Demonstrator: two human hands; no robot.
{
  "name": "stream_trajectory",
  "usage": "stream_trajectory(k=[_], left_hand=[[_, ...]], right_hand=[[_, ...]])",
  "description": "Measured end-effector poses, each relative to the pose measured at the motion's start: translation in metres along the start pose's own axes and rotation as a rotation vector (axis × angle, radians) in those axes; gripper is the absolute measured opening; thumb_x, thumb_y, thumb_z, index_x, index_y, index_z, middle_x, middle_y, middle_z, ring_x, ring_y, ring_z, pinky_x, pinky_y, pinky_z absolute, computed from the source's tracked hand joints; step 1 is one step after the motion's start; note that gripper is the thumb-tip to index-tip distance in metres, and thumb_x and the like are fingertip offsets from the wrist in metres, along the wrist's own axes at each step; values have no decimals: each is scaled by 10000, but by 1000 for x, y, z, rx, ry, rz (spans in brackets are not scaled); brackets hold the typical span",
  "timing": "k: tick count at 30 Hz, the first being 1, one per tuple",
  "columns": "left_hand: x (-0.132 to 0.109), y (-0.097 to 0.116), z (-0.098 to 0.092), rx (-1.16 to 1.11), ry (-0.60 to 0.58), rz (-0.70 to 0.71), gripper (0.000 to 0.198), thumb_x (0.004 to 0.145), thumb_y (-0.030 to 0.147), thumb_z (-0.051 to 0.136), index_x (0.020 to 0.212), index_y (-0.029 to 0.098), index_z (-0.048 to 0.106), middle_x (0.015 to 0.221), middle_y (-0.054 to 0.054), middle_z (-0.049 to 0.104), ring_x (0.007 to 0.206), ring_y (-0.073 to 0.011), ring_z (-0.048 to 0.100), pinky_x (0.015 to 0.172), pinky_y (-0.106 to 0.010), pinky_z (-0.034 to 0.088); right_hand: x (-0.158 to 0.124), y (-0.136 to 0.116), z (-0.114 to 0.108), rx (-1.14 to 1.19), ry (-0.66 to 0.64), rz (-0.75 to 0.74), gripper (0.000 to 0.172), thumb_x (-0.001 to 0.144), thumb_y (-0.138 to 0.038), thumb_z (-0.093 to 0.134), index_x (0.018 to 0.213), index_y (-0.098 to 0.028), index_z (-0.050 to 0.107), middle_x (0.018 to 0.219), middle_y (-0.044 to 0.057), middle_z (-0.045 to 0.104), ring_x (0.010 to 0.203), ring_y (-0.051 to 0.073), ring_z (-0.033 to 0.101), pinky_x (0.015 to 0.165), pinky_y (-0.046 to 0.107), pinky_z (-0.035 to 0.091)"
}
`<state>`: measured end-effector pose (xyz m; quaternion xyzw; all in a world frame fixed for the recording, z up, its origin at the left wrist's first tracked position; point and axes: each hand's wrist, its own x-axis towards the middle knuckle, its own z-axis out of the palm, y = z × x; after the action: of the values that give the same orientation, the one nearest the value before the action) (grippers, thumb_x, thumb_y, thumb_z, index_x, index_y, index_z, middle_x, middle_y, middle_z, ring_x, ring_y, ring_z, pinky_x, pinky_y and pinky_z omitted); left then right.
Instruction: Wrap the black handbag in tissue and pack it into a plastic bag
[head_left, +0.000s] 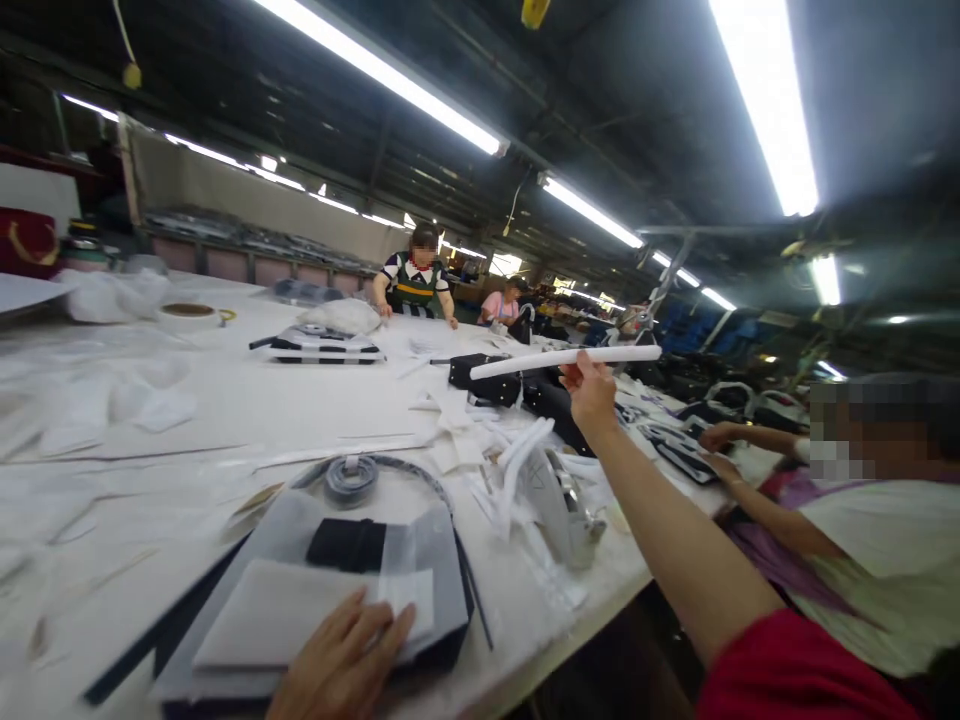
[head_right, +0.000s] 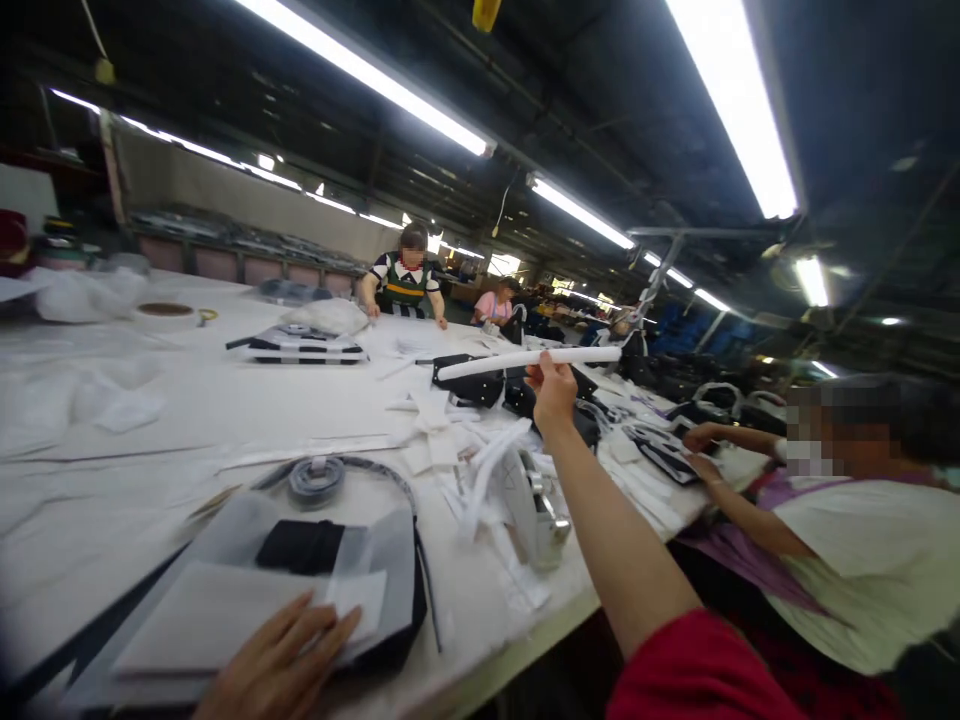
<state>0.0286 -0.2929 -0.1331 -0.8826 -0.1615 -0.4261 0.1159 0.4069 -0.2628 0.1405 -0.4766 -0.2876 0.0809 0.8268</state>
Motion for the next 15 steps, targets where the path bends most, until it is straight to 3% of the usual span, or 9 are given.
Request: stream_trajectory(k=[2, 4, 7, 9, 12, 15], left_hand=[[6, 4, -10, -38, -77, -22, 479, 863, 67, 458, 1284, 271, 561, 1034, -28, 669, 1017, -194, 610, 967, -338, 507], [14, 7, -20, -96, -248, -36, 459, 869, 79, 481, 1292, 245, 545, 1051, -48, 651, 1006, -201, 593, 952, -351, 507], [30, 5, -28, -138, -463, -37, 447, 869, 109, 511, 1299, 228, 536, 1078, -63, 634, 977, -215, 583, 889, -352, 512], [44, 1, -34, -146, -586, -48, 451, 857, 138, 535, 1293, 253, 543, 1082, -52, 627, 922, -206, 590, 797, -318, 515], [68, -3, -47, -156, -709, -41, 391, 837, 185, 558, 1215, 278, 603, 1063, -39, 619, 894, -199, 601, 707, -279, 490], [86, -3, -57, -159, -750, -18, 351, 807, 172, 558, 1134, 264, 647, 1038, -36, 615, 895, -192, 610, 706, -266, 469]], right_hand=[[-47, -16, -29, 103, -79, 196, 256, 753, -370, 769, 799, -194, 588, 614, -60, 615, 544, 101, 615, 495, 188, 513], [-101, -24, -62, 137, -127, 400, 212, 771, -302, 767, 775, -187, 589, 582, -51, 617, 513, 102, 611, 483, 187, 526], [-194, -18, -107, 94, -160, 720, 153, 782, -226, 753, 785, -170, 611, 592, -24, 637, 493, 115, 618, 469, 200, 547], [-257, -6, -126, 59, -176, 903, 153, 771, -203, 763, 780, -150, 620, 602, -1, 650, 503, 131, 637, 485, 218, 567], [-332, 18, -128, 53, -201, 1087, 184, 747, -189, 789, 789, -124, 622, 636, 44, 679, 561, 171, 685, 541, 250, 595], [-365, 38, -101, 79, -211, 1158, 183, 757, -171, 780, 784, -123, 605, 650, 63, 690, 620, 208, 716, 598, 292, 612]])
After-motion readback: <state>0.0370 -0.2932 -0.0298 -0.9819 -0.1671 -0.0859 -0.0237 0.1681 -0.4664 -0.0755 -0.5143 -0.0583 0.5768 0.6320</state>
